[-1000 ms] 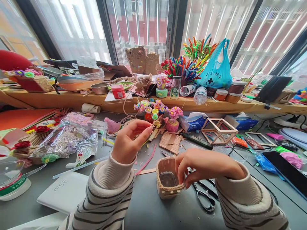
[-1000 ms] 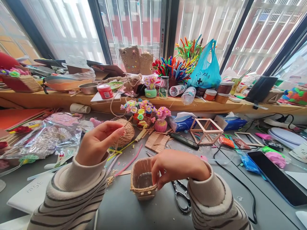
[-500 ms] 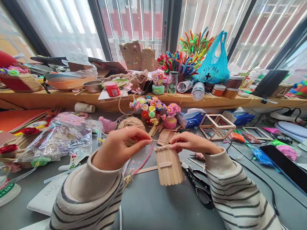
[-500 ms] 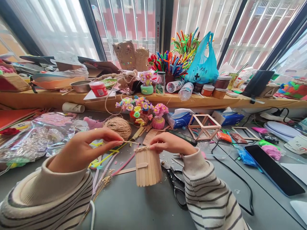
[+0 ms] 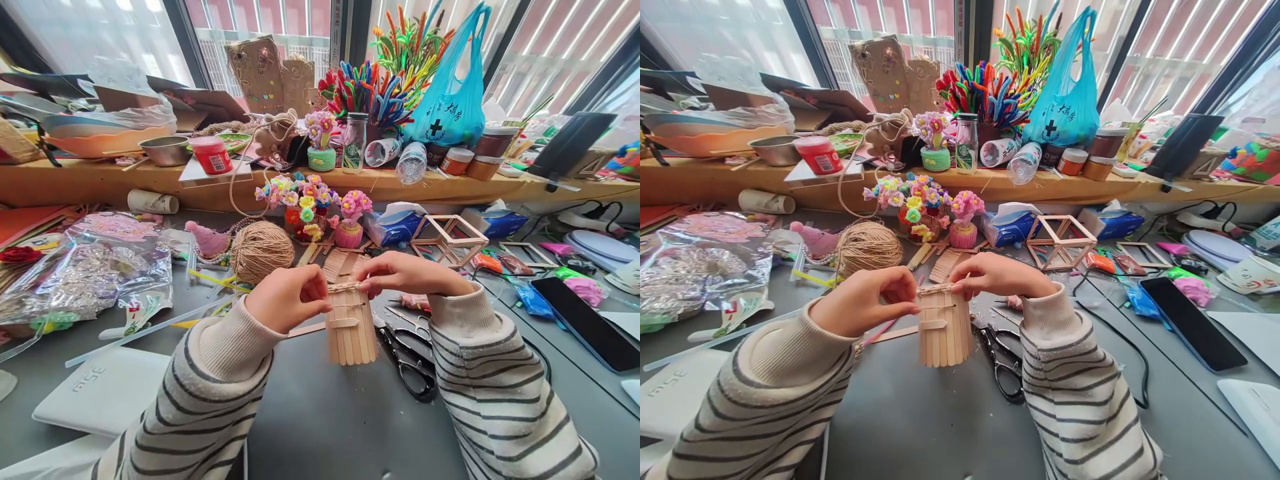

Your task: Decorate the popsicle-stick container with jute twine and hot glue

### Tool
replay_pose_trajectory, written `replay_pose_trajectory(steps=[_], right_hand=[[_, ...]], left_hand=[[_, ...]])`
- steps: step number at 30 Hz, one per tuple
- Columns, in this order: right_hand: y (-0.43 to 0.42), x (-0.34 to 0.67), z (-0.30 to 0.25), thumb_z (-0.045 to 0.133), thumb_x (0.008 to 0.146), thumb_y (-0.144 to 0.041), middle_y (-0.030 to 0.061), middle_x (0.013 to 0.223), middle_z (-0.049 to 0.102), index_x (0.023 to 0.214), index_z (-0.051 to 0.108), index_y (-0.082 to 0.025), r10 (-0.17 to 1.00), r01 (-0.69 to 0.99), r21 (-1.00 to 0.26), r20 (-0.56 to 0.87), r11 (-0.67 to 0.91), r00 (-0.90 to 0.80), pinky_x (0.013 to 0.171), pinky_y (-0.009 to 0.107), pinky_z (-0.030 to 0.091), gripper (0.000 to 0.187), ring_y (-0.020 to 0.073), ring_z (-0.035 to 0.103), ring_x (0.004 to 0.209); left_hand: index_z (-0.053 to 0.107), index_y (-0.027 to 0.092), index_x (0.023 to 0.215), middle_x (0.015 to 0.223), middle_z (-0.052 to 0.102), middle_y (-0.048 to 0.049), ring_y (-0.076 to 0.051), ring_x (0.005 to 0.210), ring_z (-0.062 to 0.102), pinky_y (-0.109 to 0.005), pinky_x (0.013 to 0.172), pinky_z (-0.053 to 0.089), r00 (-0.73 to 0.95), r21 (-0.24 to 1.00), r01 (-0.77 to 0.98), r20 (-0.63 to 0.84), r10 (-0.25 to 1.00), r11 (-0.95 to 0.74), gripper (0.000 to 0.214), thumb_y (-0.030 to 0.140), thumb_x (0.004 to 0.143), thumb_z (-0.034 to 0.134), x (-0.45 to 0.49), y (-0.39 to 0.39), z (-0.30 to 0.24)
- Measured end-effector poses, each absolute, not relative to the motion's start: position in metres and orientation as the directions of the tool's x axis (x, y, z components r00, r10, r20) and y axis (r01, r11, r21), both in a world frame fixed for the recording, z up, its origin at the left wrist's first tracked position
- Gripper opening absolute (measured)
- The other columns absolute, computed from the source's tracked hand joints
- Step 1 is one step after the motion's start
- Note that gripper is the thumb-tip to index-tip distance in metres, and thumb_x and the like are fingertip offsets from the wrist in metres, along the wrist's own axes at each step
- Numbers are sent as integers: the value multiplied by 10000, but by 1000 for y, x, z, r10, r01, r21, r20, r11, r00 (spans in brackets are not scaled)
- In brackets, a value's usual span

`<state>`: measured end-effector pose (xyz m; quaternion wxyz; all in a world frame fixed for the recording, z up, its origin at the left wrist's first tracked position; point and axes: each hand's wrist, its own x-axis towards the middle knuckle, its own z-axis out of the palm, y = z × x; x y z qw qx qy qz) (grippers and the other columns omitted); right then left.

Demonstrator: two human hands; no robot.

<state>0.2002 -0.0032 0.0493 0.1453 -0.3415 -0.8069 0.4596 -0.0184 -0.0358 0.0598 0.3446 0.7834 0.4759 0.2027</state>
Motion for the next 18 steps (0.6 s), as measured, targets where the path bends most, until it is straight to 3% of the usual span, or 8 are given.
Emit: replay_pose_trajectory(steps=[11,18], right_hand=[[-3,204,53,513,816,-329,11,727,624,855,675,-145,660,493,-761,-115,422,-742,611,214,426,249,119,561,683],[-8,204,62,550,770,-488,12,777,614,842,644,-143,678,599,-652,-172,465,-714,605,222,374,365,134,529,712]], left_hand=[[483,188,600,513,537,58,-104,495,498,-181,482,384,538,744,598,-97,837,-298,180,223,620,658,-17,-31,47],[471,181,630,579,580,29,-120,545,531,-198,516,392,548,690,665,-190,814,-286,199,232,655,663,-14,-29,48]])
